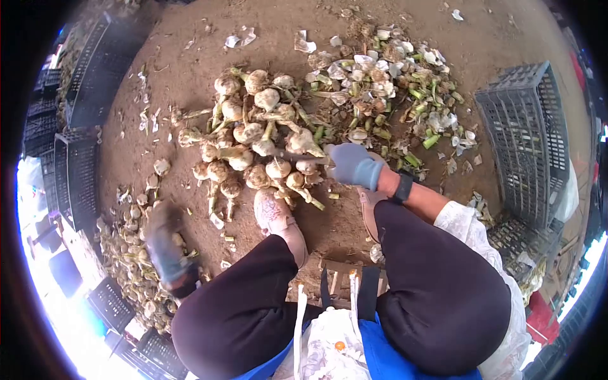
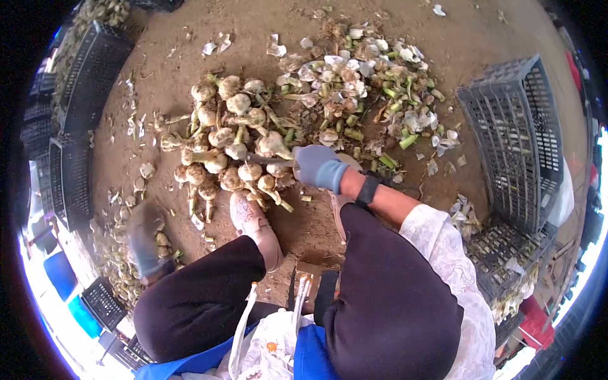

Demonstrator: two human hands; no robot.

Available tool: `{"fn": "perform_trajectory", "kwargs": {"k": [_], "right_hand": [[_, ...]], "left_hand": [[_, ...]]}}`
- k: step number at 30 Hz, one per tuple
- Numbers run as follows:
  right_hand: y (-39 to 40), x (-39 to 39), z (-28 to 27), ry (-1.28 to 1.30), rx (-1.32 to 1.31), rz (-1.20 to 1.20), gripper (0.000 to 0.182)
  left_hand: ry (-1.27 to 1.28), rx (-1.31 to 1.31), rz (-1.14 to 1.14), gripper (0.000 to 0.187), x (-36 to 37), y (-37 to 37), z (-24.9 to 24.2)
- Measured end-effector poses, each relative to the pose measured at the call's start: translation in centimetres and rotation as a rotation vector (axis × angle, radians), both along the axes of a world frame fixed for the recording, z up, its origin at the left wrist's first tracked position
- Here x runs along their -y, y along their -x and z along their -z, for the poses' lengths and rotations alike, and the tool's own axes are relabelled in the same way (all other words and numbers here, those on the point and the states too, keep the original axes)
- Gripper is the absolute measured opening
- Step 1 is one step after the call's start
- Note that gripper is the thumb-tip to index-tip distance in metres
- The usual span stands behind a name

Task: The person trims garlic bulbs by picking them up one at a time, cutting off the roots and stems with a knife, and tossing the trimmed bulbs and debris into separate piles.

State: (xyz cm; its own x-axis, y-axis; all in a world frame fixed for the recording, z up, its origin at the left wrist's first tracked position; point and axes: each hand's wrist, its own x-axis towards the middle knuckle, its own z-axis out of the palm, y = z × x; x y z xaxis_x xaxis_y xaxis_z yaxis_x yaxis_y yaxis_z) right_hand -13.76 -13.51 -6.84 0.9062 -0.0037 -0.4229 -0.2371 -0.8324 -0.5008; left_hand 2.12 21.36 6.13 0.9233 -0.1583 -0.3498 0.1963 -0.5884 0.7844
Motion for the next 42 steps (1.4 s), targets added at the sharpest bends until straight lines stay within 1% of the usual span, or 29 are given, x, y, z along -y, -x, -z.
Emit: {"fn": "perform_trajectory", "kwargs": {"k": [1, 2, 3, 4, 5, 6, 7, 8, 10, 11, 12, 13, 14, 15, 16, 18, 21, 22, 24, 25, 27, 28, 30, 31, 36, 38, 39, 40, 42], "right_hand": [[0.0, 0.4, -1.2, -0.168, -0.043, 0.107, 0.028], [0.3, 0.8, -1.8, -0.335, -0.087, 0.219, 0.027], [1.3, 0.7, -1.2, -0.589, 0.01, 0.373, 0.025], [1.5, 0.8, -3.0, -0.577, 0.016, 0.376, 0.025], [1.5, 1.0, -5.9, -0.801, -0.074, 0.435, 0.024], [1.8, 0.9, -7.7, -1.03, -0.172, 0.496, 0.023], [1.8, 0.5, -8.0, -1.032, -0.095, 0.436, 0.023], [1.7, -0.2, -8.8, -0.815, 0.043, 0.414, 0.024], [1.8, 0.5, -6.8, -0.85, 0.083, 0.489, 0.025], [2.3, 1.1, -6.2, -0.853, 0.082, 0.493, 0.025], [2.8, 1.6, -6.7, -0.494, 0.286, 0.365, 0.027], [3.2, 2.1, -7.3, -0.128, 0.47, 0.232, 0.029], [3.5, 2.6, -8.3, -0.128, 0.464, 0.242, 0.029], [3.7, 3.3, -9.6, -0.007, 0.436, 0.217, 0.035], [3.8, 3.8, -10.5, 0.115, 0.407, 0.194, 0.042], [4.0, 3.9, -10.9, 0.164, 0.435, 0.18, 0.05], [4.2, 4.0, -11.7, 0.13, 0.536, 0.208, 0.029], [4.2, 4.0, -11.7, 0.13, 0.533, 0.212, 0.029], [3.8, 3.8, -11.5, 0.212, 0.469, 0.163, 0.026], [3.6, 3.9, -11.2, 0.21, 0.469, 0.17, 0.026], [3.2, 4.3, -10.4, 0.26, 0.495, 0.111, 0.021], [3.3, 4.3, -10.1, 0.255, 0.495, 0.119, 0.021], [3.5, 4.4, -9.5, 0.286, 0.484, 0.08, 0.017], [3.6, 4.5, -9.1, 0.285, 0.483, 0.084, 0.017], [4.2, 4.4, -7.5, 0.245, 0.525, 0.072, 0.015], [4.5, 4.8, -5.8, 0.202, 0.613, 0.09, 0.014], [4.6, 5.1, -5.0, 0.162, 0.7, 0.1, 0.012], [4.9, 5.4, -4.6, 0.159, 0.691, 0.108, 0.012], [5.8, 6.7, -3.8, 0.263, 0.697, 0.115, 0.005]], "left_hand": [[0.234, -0.132, 0.074, 0.032, 3.8, 2.0, 1.1], [0.304, -0.423, 0.157, 0.033, 8.4, 2.9, 1.4], [0.439, -0.754, 0.163, 0.038, 10.2, 3.4, 5.3], [0.573, -0.924, 0.248, 0.04, 12.6, 4.8, 6.3], [0.624, -1.04, 0.289, 0.038, 15.4, 5.9, 6.6], [0.836, -0.966, 0.401, 0.033, 18.0, 6.7, 6.3], [0.841, -0.975, 0.404, 0.033, 19.3, 6.7, 6.8], [0.915, -0.899, 0.384, 0.031, 20.7, 6.5, 7.3], [1.047, -0.741, 0.341, 0.031, 22.4, 6.3, 8.3], [0.928, -0.431, 0.53, 0.031, 22.6, 6.5, 8.7], [0.923, -0.438, 0.533, 0.031, 22.7, 6.6, 8.6], [0.79, -0.163, 0.551, 0.035, 22.8, 6.7, 8.3], [0.652, 0.107, 0.563, 0.039, 22.9, 7.0, 8.2], [0.38, 0.388, 0.723, 0.048, 21.8, 6.3, 11.3], [0.054, 0.769, 1.071, 0.055, 21.0, 5.4, 9.9], [0.305, 0.255, 0.765, 0.029, 21.2, 6.3, 9.8], [0.245, 0.126, 0.704, 0.024, 21.8, 7.4, 8.3], [0.245, 0.123, 0.708, 0.024, 21.8, 7.4, 8.9], [0.41, 0.193, 0.807, 0.055, 22.0, 7.1, 10.2], [0.407, 0.191, 0.813, 0.055, 22.2, 6.9, 10.1], [0.201, 0.531, 1.14, 0.041, 22.9, 6.8, 9.4], [0.196, 0.528, 1.147, 0.041, 22.7, 7.0, 9.3], [0.225, 0.208, 1.123, 0.032, 22.4, 7.6, 9.6], [0.359, 0.245, 1.016, 0.031, 22.6, 8.0, 10.7], [0.351, 0.349, 1.07, 0.031, 21.8, 7.9, 11.2], [0.446, -0.134, 0.902, 0.027, 23.1, 8.2, 8.6], [0.277, 0.057, 1.008, 0.023, 21.4, 7.8, 12.6], [0.179, 0.224, 1.006, 0.023, 21.4, 7.7, 12.2], [0.257, 0.139, 0.976, 0.023, 22.9, 8.4, 7.6]]}}
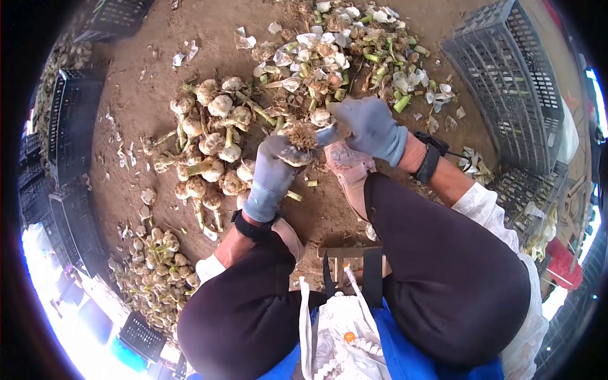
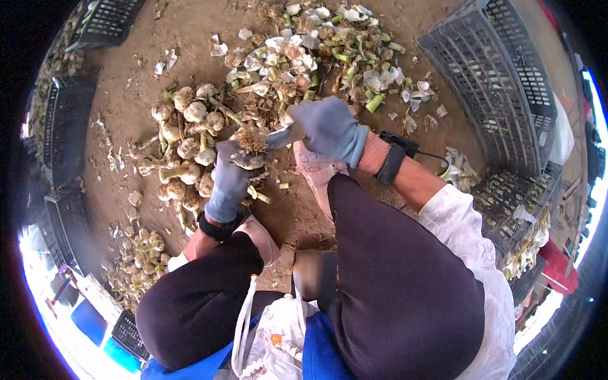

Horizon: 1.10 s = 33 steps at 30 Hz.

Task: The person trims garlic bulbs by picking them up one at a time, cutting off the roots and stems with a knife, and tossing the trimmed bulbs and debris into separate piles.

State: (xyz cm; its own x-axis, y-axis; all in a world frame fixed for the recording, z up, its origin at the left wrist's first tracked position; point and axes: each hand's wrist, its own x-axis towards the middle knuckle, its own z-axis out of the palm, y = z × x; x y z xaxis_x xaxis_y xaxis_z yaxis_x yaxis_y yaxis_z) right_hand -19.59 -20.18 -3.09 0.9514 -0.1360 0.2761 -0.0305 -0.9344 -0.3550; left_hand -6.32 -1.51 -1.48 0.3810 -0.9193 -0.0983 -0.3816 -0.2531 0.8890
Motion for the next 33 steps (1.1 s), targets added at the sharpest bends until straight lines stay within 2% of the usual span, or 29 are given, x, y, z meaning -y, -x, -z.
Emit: {"fn": "perform_trajectory", "kwargs": {"k": [1, 2, 3, 4, 6, 7, 8, 9, 10, 12, 13, 14, 15, 16, 18, 22, 24, 25, 26, 27, 28, 29, 30, 32, 33], "right_hand": [[1.3, 1.8, 1.5, 0.005, -0.003, 0.011, 0.005], [3.1, 4.1, 3.8, -0.034, -0.245, 0.219, 0.007], [3.9, 5.2, 5.0, -0.081, -0.487, 0.423, 0.01], [3.7, 5.0, 4.5, -0.08, -0.484, 0.419, 0.01], [4.7, 4.9, 2.1, -0.181, -0.073, 0.47, 0.018], [3.7, 4.1, 0.6, -0.242, -0.149, 0.454, 0.021], [1.5, 2.4, -3.5, -0.435, -0.33, 0.478, 0.023], [0.3, 1.5, -5.1, -0.587, -0.469, 0.451, 0.027], [-0.3, 0.3, -4.7, -0.586, -0.462, 0.445, 0.027], [-1.1, -1.9, -3.3, -0.684, 0.014, 0.198, 0.034], [-1.4, -2.3, -3.2, -0.693, 0.015, 0.194, 0.034], [-1.7, -2.5, -3.4, -0.834, -0.059, 0.209, 0.04], [-1.9, -2.6, -3.5, -0.969, -0.135, 0.222, 0.046], [-2.0, -2.6, -3.6, -0.969, -0.135, 0.218, 0.046], [-1.7, -2.5, -3.6, -1.213, -0.217, 0.284, 0.056], [-0.8, -2.7, -3.0, -1.131, -0.226, 0.237, 0.05], [-0.3, -3.1, -3.4, -0.681, -0.244, 0.199, 0.037], [0.1, -3.2, -2.3, -0.449, -0.073, 0.134, 0.025], [0.0, -3.1, -2.3, -0.452, -0.078, 0.132, 0.025], [-0.2, -3.0, -2.3, -0.386, -0.157, 0.108, 0.027], [-0.5, -2.7, -2.6, -0.315, -0.234, 0.081, 0.031], [-1.0, -2.8, -2.9, -0.281, -0.182, 0.041, 0.03], [-1.3, -2.9, -3.5, -0.284, -0.185, 0.041, 0.03], [-1.9, -3.3, -4.6, -0.151, -0.264, -0.018, 0.027], [-1.6, -3.2, -3.5, -0.219, -0.167, -0.027, 0.026]], "left_hand": [[0.112, -0.519, -0.122, 0.026, 0.3, 0.7, -0.5], [0.227, -1.035, -0.243, 0.029, 0.3, 1.2, -1.1], [0.166, -0.681, -0.117, 0.034, 0.3, 0.9, -3.4], [0.168, -0.678, -0.12, 0.034, 0.4, 0.5, -3.8], [0.099, -0.856, -0.278, 0.035, 1.4, -0.4, -4.0], [0.137, -0.424, -0.146, 0.037, 1.4, -0.8, -1.7], [0.154, -0.355, -0.211, 0.037, 1.3, -0.2, -1.2], [0.131, -0.469, -0.258, 0.037, 1.2, -0.1, 0.5], [0.104, -0.583, -0.3, 0.037, 1.3, -0.1, 1.5], [0.074, -0.533, -0.259, 0.033, 1.1, -0.5, 1.7], [0.053, -0.503, -0.247, 0.031, 1.1, -0.8, 1.4], [0.036, -0.472, -0.235, 0.03, 1.2, -1.0, 1.2], [0.083, -0.572, -0.272, 0.024, 1.4, -0.9, 1.1], [0.085, -0.57, -0.275, 0.024, 1.4, -1.1, 1.3], [0.058, -0.501, -0.19, 0.019, 1.5, -1.0, 1.9], [-0.037, -0.601, -0.193, 0.019, 1.5, -0.8, 1.2], [-0.073, -0.602, -0.269, 0.022, 0.9, -0.8, 0.3], [-0.115, -0.606, -0.341, 0.026, 0.6, -0.8, 0.1], [-0.119, -0.61, -0.344, 0.026, -0.4, -1.3, 1.6], [-0.17, -0.175, -0.093, 0.023, -1.9, -2.2, 4.3], [-0.207, 0.263, 0.158, 0.024, -1.8, -2.5, 4.1], [0.182, 0.325, 0.186, 0.027, -1.4, -2.1, 3.8], [0.179, 0.322, 0.186, 0.027, -1.3, -1.7, 3.1], [-0.093, -0.589, -0.071, 0.028, -0.9, -1.3, 0.1], [0.1, -0.636, -0.1, 0.028, -1.7, -1.0, 1.8]]}}
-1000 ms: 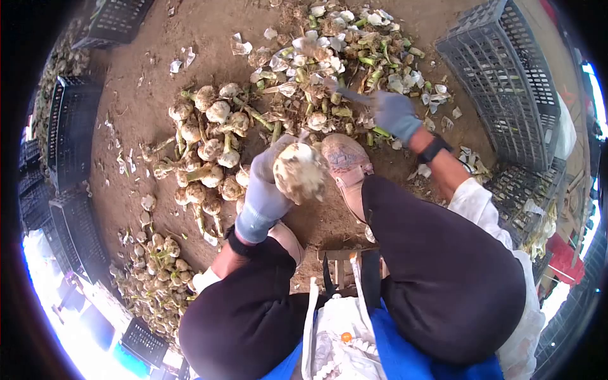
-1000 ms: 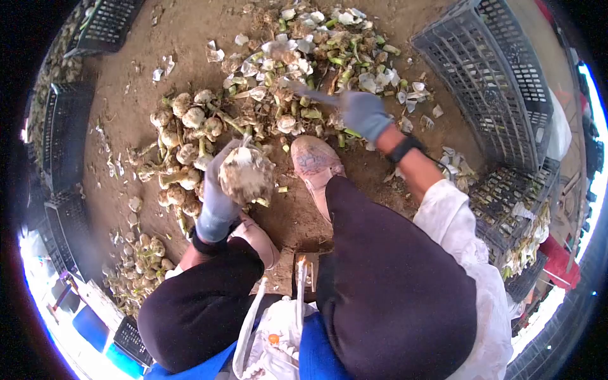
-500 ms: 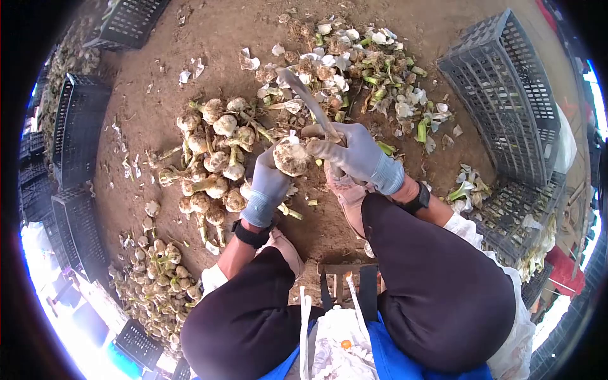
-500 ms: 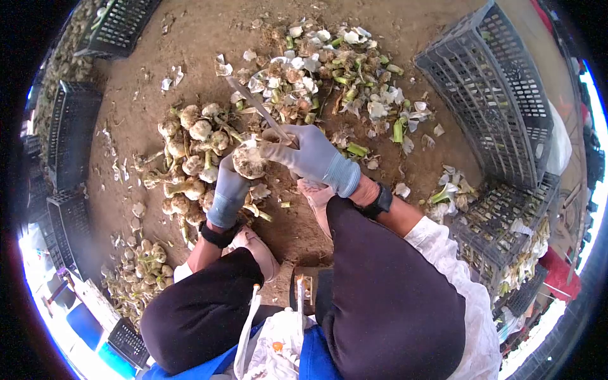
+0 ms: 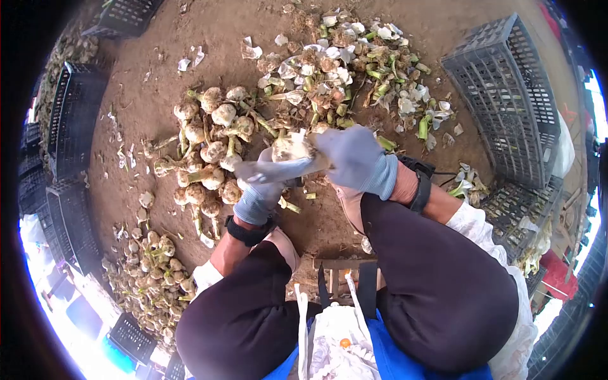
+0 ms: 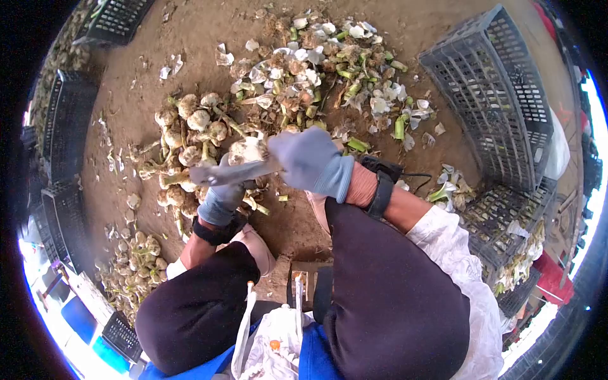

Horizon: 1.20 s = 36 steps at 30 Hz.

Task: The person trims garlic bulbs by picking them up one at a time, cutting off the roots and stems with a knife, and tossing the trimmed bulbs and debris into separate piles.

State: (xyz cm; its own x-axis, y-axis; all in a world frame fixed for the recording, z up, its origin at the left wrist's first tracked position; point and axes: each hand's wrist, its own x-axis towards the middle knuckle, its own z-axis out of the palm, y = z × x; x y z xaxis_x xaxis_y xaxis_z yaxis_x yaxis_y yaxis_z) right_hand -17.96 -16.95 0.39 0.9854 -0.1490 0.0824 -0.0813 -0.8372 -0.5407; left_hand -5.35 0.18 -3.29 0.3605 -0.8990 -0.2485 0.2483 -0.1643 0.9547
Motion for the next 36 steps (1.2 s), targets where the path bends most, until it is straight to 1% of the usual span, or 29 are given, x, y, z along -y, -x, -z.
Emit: {"fn": "perform_trajectory", "kwargs": {"k": [1, 3, 4, 5, 6, 7, 9, 11, 12, 13, 15, 16, 17, 18, 19, 21, 23, 24, 25, 26, 27, 28, 29, 30, 32, 33, 34, 35, 36], "right_hand": [[0.6, 1.0, 2.2, 0.001, 0.003, -0.01, 0.026], [2.8, 4.0, 6.2, 0.157, 0.003, 0.265, 0.015], [3.8, 4.7, 6.2, 0.162, 0.008, 0.262, 0.015], [4.8, 5.3, 6.1, -0.031, 0.019, 0.464, 0.02], [5.6, 5.3, 5.8, -0.228, 0.025, 0.67, 0.024], [5.3, 4.5, 4.8, -0.218, 0.03, 0.67, 0.024], [3.4, 1.5, 3.4, -0.54, 0.03, 0.218, 0.041], [2.3, -0.9, 3.9, -1.011, -0.164, 0.329, 0.049], [1.9, -0.2, 3.5, -0.798, -0.094, 0.261, 0.047], [1.7, 0.3, 3.7, -0.794, -0.088, 0.261, 0.047], [1.7, 1.0, 3.7, -1.397, -0.124, 0.666, 0.037], [1.7, 1.0, 3.3, -1.534, -0.143, 0.764, 0.036], [1.4, 0.6, 2.9, -1.531, -0.141, 0.768, 0.036], [1.0, -0.1, 2.4, -1.474, -0.062, 0.613, 0.034], [0.8, -0.6, 2.2, -1.41, 0.016, 0.457, 0.032], [0.9, -1.3, 3.6, -1.337, -0.266, 0.532, 0.039], [1.5, 0.0, 3.0, -0.71, -0.172, 0.517, 0.037], [1.6, 0.8, 2.1, -0.703, -0.174, 0.51, 0.037], [2.1, 1.3, 1.2, -0.546, -0.074, 0.424, 0.033], [2.4, 1.5, 0.4, -0.39, 0.022, 0.341, 0.029], [1.7, 1.5, -0.3, -0.386, 0.015, 0.347, 0.029], [0.6, 1.4, -0.9, -0.272, -0.132, 0.283, 0.028], [-0.1, 1.4, -1.2, -0.161, -0.278, 0.214, 0.026], [0.1, 2.1, -0.6, -0.248, -0.353, 0.287, 0.027], [4.0, 5.2, 3.9, -0.042, -0.429, 0.204, 0.025], [6.1, 6.3, 5.9, 0.005, -0.388, 0.273, 0.025], [7.2, 7.1, 6.2, 0.009, -0.512, 0.404, 0.028], [5.9, 7.1, 5.1, 0.007, -0.499, 0.4, 0.028], [4.6, 6.3, 2.7, -0.043, -0.467, 0.449, 0.03]], "left_hand": [[0.001, 0.003, -0.01, 0.028, 0.0, -0.2, -0.2], [-0.005, 0.122, 0.199, 0.03, 0.5, -0.6, -0.6], [-0.008, 0.297, 0.149, 0.034, 0.5, 0.0, -0.9], [-0.14, -0.384, 0.04, 0.025, 1.0, 0.5, -1.6], [-0.162, -0.057, 0.127, 0.023, 1.6, 0.4, -1.4], [-0.179, 0.271, 0.21, 0.021, 2.3, 0.3, -1.1], [-0.334, 0.73, 0.286, 0.025, 3.7, 1.3, -1.7], [-0.264, 1.214, 0.445, 0.027, 4.7, 1.1, -1.9], [-0.159, 1.359, 0.32, 0.029, 4.6, 0.8, -2.0], [-0.232, 1.404, 0.226, 0.027, 4.6, 0.6, -2.6], [0.168, 1.293, -0.312, 0.024, 4.1, -1.3, -2.3], [0.174, 0.817, -0.509, 0.026, 3.8, -1.0, -1.8], [-0.07, 0.159, -0.513, 0.026, 3.4, -0.6, -1.7], [-0.112, -0.079, -0.451, 0.027, 4.0, 0.2, -1.5], [-0.15, -0.315, -0.384, 0.029, 4.7, 1.0, -1.1], [-0.071, -0.363, -0.297, 0.029, 3.9, 1.7, 0.4], [-0.1, -0.284, -0.26, 0.025, 3.3, 0.6, 1.1], [-0.141, -0.101, -0.233, 0.025, 3.0, -0.1, 1.5], [-0.144, -0.111, -0.237, 0.025, 2.9, -0.2, 0.8], [-0.267, 0.222, -0.097, 0.023, 2.9, -0.3, -0.4], [-0.375, 0.559, 0.051, 0.022, 3.2, -0.5, -0.9], [-0.407, 0.792, 0.132, 0.022, 3.5, -0.3, 0.3], [-0.402, 0.785, 0.134, 0.022, 3.1, 0.0, 0.7], [-0.273, 0.838, 0.045, 0.02, 3.4, -0.1, -1.8], [-0.008, 0.828, -0.19, 0.02, 2.4, -1.6, -2.4], [-0.002, 0.707, -0.338, 0.028, 1.1, -2.4, -3.7], [0.111, 0.76, -0.468, 0.036, 0.0, -3.6, -5.1], [0.039, 0.691, -0.619, 0.035, -3.5, -6.2, -2.9], [-0.016, 0.897, -0.71, 0.025, -6.8, -7.8, -4.1]]}}
